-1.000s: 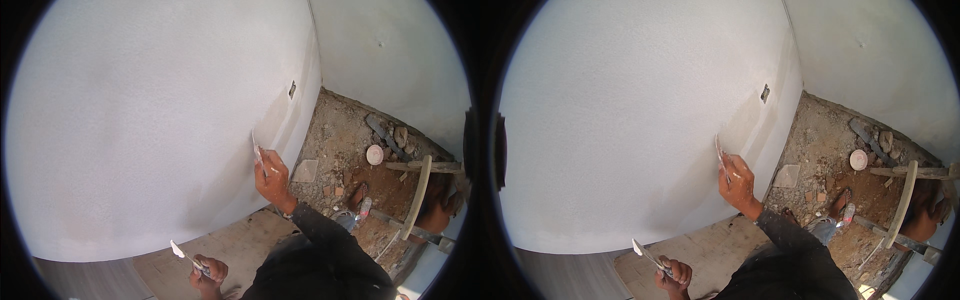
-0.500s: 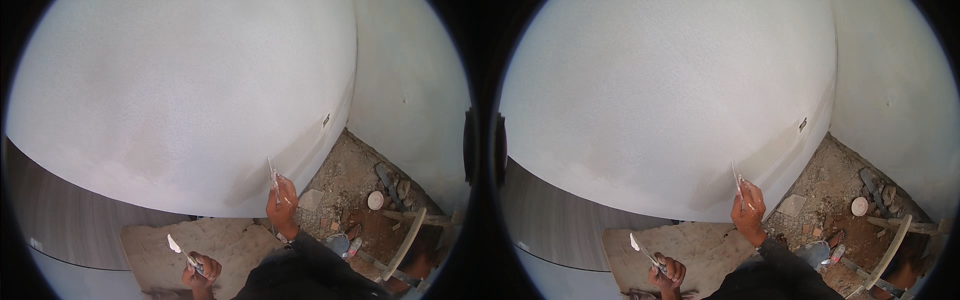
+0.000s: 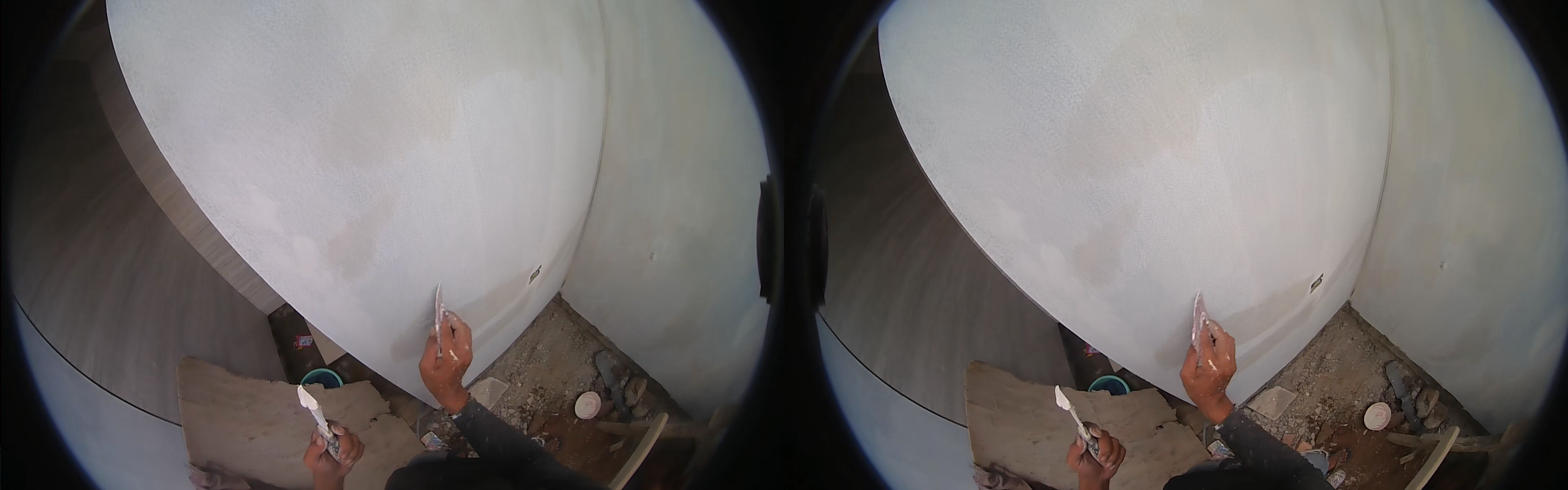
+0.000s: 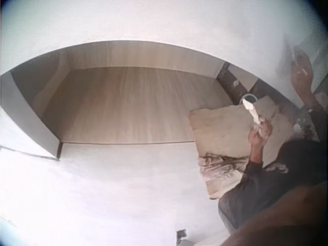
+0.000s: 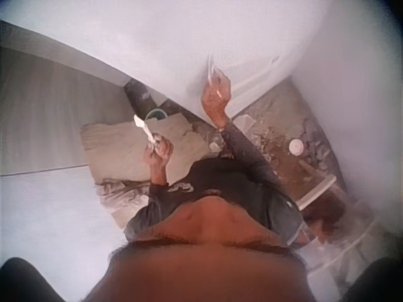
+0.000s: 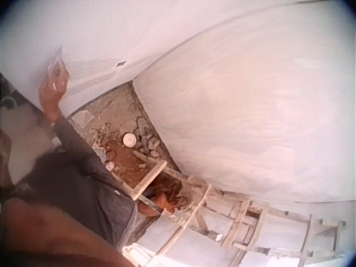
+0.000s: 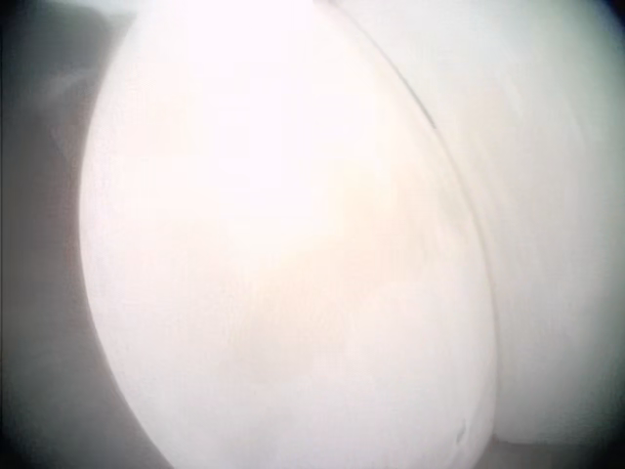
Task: The person applies white plaster to a gray wall using two putty knives, scraping and smoothing the material across the surface and around an electrical box opening.
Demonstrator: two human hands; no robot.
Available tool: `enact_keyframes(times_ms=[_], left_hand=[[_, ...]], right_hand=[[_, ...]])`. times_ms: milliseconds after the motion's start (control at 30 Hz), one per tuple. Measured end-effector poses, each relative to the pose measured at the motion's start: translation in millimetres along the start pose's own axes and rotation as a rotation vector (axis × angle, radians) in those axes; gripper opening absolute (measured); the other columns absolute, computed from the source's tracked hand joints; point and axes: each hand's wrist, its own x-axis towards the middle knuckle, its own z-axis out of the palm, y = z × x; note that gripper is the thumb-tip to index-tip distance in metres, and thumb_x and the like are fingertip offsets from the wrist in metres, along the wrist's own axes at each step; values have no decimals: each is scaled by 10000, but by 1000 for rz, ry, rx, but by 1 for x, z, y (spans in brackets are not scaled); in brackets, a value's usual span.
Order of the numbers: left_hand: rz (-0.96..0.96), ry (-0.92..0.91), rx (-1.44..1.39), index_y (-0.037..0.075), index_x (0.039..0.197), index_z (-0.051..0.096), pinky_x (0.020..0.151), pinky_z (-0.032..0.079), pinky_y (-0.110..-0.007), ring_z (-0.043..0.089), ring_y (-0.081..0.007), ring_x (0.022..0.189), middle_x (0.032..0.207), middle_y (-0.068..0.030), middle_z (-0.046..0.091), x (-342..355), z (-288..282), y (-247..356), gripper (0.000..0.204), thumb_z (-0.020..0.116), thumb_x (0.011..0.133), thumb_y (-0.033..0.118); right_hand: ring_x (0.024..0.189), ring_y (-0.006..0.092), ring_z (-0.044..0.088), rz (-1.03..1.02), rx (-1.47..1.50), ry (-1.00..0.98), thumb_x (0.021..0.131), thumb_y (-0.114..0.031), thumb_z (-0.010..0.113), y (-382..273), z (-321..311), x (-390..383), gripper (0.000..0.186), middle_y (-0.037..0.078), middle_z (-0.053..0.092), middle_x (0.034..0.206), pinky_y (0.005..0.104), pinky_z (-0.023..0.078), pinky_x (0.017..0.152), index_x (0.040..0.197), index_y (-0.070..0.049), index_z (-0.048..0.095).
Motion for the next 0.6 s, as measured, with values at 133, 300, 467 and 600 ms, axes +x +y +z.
enact_keyframes(times_ms=[133,300,467,600], left_hand=[[19,23,7,-8,1217,575,478,362,-320,436,-165,497,622,-73,490,-2,3,-8,411,448,1020,329],[43,15,36,-7,1199,586,467,355,-310,436,-161,498,614,-74,485,-4,10,-5,403,442,1027,328],[22,-4,70,7,1179,553,424,352,-322,402,-158,455,594,-68,444,2,11,-14,382,422,1045,340],[12,35,50,9,1178,552,434,363,-322,406,-159,463,601,-70,450,6,17,-19,378,430,1044,340]], right_hand=[[941,386,664,-152,268,-230,890,-15,631,-17,-16,-56,317,249,655,1160,450,542,839,1191,73,678],[1003,393,649,93,46,62,912,38,590,65,-50,50,346,235,653,1166,433,541,857,1252,79,643],[1073,415,622,-25,-103,3,820,40,620,68,-11,2,434,228,641,1226,462,530,911,1253,56,654],[1059,416,645,-135,153,-369,749,44,629,37,-7,-133,452,229,659,1210,477,555,894,1198,39,687]])
